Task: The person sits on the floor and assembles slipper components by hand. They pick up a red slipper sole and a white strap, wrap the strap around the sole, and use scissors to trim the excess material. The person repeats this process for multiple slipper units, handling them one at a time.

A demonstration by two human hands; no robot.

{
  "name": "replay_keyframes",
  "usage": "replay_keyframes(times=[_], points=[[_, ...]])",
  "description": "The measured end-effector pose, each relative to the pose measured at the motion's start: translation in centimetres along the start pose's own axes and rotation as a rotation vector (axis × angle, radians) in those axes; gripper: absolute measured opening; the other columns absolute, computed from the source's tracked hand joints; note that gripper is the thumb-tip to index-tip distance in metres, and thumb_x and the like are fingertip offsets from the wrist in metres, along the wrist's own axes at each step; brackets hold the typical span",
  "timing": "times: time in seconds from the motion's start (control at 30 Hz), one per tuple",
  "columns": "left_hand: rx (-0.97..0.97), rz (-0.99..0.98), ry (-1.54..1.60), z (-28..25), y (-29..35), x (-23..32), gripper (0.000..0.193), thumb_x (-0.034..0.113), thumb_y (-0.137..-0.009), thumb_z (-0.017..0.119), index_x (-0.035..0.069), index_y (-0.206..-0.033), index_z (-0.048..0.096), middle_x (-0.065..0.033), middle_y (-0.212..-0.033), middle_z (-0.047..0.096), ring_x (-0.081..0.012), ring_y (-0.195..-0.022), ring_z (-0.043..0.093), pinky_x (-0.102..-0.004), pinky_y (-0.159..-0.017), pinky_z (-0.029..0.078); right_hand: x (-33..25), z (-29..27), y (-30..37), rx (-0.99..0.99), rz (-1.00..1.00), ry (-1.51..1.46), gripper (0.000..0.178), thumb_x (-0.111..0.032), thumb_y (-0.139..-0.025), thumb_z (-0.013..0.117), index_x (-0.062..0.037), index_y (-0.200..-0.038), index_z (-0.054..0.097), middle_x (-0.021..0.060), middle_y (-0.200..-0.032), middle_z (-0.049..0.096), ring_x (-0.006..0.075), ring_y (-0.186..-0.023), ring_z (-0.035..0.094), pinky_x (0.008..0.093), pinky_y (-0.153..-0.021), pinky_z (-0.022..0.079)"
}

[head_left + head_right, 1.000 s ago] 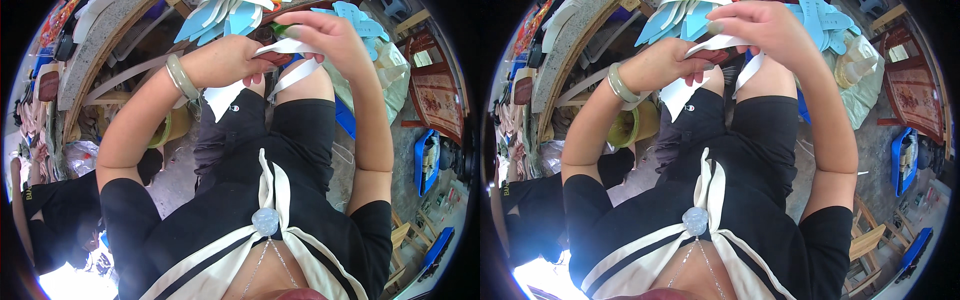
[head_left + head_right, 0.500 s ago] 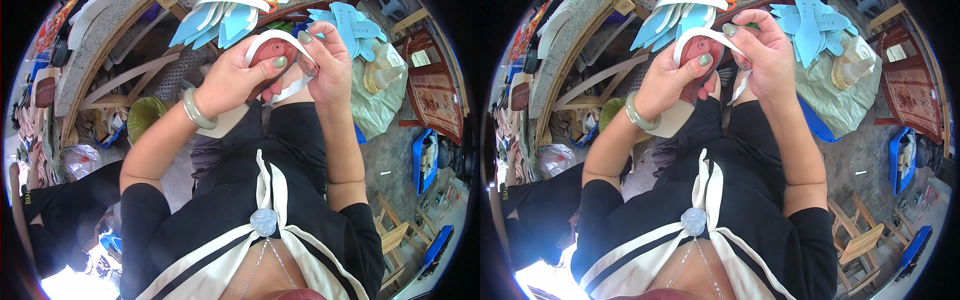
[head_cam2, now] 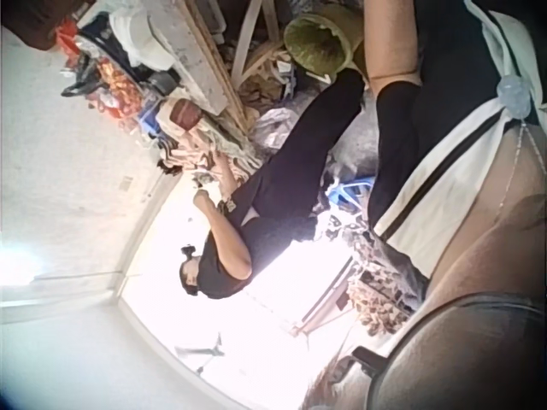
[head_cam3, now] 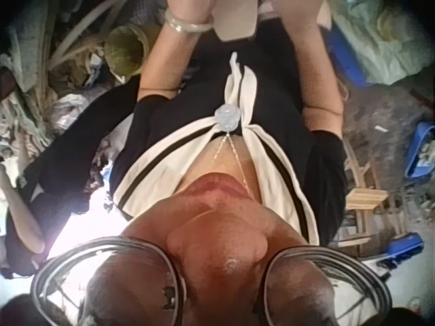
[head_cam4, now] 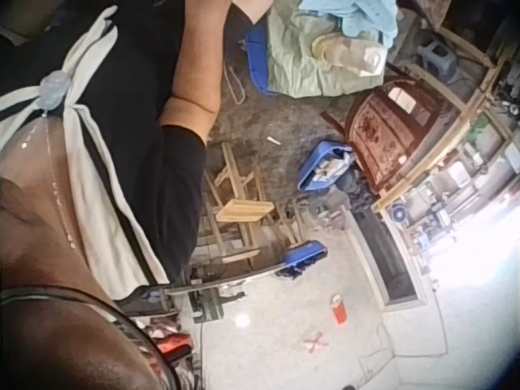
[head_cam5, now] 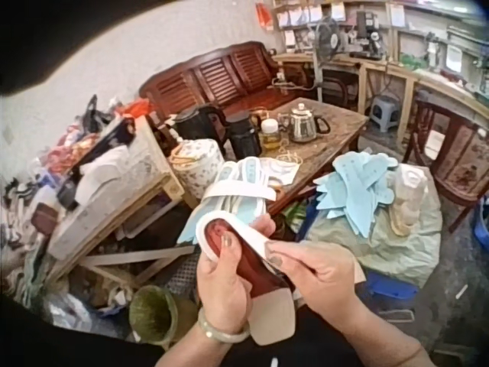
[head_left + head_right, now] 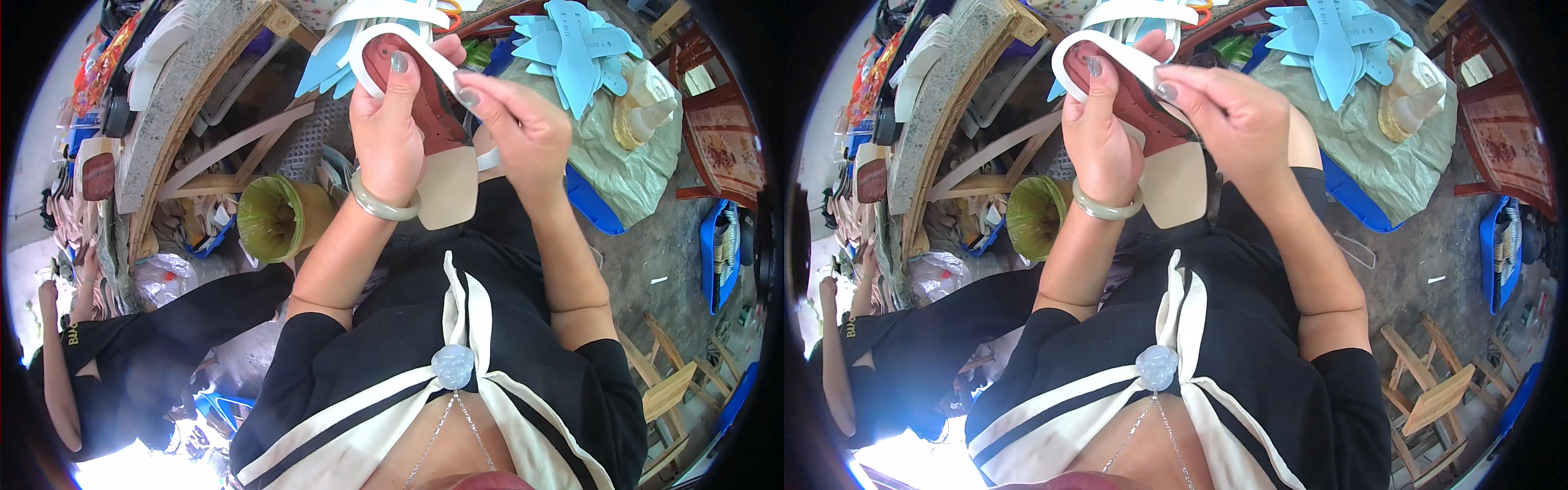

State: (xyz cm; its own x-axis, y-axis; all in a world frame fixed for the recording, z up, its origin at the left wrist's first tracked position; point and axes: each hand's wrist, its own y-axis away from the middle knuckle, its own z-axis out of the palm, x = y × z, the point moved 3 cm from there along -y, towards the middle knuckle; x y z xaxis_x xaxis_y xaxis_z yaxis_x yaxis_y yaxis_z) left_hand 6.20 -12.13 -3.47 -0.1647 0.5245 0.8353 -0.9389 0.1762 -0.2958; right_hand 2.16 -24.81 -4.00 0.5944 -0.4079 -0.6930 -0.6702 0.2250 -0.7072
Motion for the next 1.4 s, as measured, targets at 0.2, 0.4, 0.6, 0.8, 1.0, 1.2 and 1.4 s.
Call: replay_keyframes(times=[0.2,0.4,0.6,0.8,1.0,1.2,1.4], points=[[-0.010,0.021,-0.016,0.1,1.0,-0.2,0.041,0.029,-0.100,0.040,-0.002,-0.128,0.037,-0.0258,-0.120,0.056,-0.0324,-0.110,0.058,-0.0415,-0.096,0.046,-0.8,0.8,0.9,-0.050,-0.046,0.096,0.014,-0.007,-0.079,0.071,-0.0043,-0.092,0.071,0.0081,-0.063,0.059,0.0161,-0.052,0.055,0.0259,-0.047,0.042],[0.020,-0.037,-0.044,0.4,1.4,-0.5,0.033,0.021,-0.096,0.051,-0.005,-0.115,0.049,-0.0231,-0.112,0.061,-0.0313,-0.108,0.059,-0.0410,-0.095,0.046,0.3,1.4,1.3,-0.144,0.136,-0.055,0.015,-0.012,-0.082,0.069,-0.0018,-0.093,0.070,0.0108,-0.070,0.063,0.0187,-0.057,0.059,0.0278,-0.052,0.046],[0.127,-0.108,-0.017,-0.3,0.9,-0.3,0.020,0.016,-0.091,0.060,-0.003,-0.091,0.058,-0.0144,-0.090,0.065,-0.0266,-0.091,0.064,-0.0378,-0.085,0.050,1.4,1.1,1.7,-0.089,0.467,-0.426,0.016,-0.008,-0.082,0.068,-0.0049,-0.097,0.072,0.0031,-0.068,0.065,0.0104,-0.063,0.058,0.0245,-0.056,0.044],[0.130,-0.083,0.039,-1.2,0.7,0.6,0.020,0.019,-0.094,0.057,-0.001,-0.097,0.056,-0.0106,-0.085,0.062,-0.0248,-0.089,0.064,-0.0401,-0.081,0.051,0.4,-0.5,1.9,-0.233,0.115,-0.006,0.018,-0.004,-0.077,0.070,-0.0046,-0.095,0.072,0.0042,-0.065,0.062,0.0120,-0.057,0.055,0.0244,-0.050,0.041],[0.058,-0.066,0.082,-0.8,0.8,1.1,0.040,0.018,-0.095,0.054,0.002,-0.128,0.036,-0.0083,-0.080,0.056,-0.0185,-0.070,0.055,-0.0398,-0.077,0.051,0.5,0.8,2.1,-0.229,0.012,0.031,0.014,-0.005,-0.077,0.070,-0.0035,-0.091,0.071,0.0067,-0.068,0.063,0.0164,-0.059,0.059,0.0277,-0.051,0.045],[-0.200,-0.066,-0.164,-2.0,0.9,0.3,0.033,0.018,-0.094,0.055,0.005,-0.123,0.045,-0.0127,-0.102,0.057,-0.0212,-0.088,0.057,-0.0385,-0.089,0.047,0.9,0.9,2.5,-0.232,0.123,-0.093,0.016,-0.007,-0.079,0.070,-0.0023,-0.094,0.069,0.0060,-0.072,0.065,0.0149,-0.063,0.060,0.0271,-0.056,0.047],[-0.135,-0.165,-0.142,-2.6,2.8,-1.5,0.023,0.023,-0.094,0.057,0.003,-0.104,0.055,-0.0174,-0.120,0.054,-0.0245,-0.107,0.056,-0.0371,-0.093,0.046,3.4,0.6,2.5,-0.296,0.784,-0.616,0.020,-0.015,-0.085,0.066,-0.0023,-0.101,0.070,-0.0033,-0.072,0.062,0.0034,-0.060,0.050,0.0192,-0.053,0.040]])
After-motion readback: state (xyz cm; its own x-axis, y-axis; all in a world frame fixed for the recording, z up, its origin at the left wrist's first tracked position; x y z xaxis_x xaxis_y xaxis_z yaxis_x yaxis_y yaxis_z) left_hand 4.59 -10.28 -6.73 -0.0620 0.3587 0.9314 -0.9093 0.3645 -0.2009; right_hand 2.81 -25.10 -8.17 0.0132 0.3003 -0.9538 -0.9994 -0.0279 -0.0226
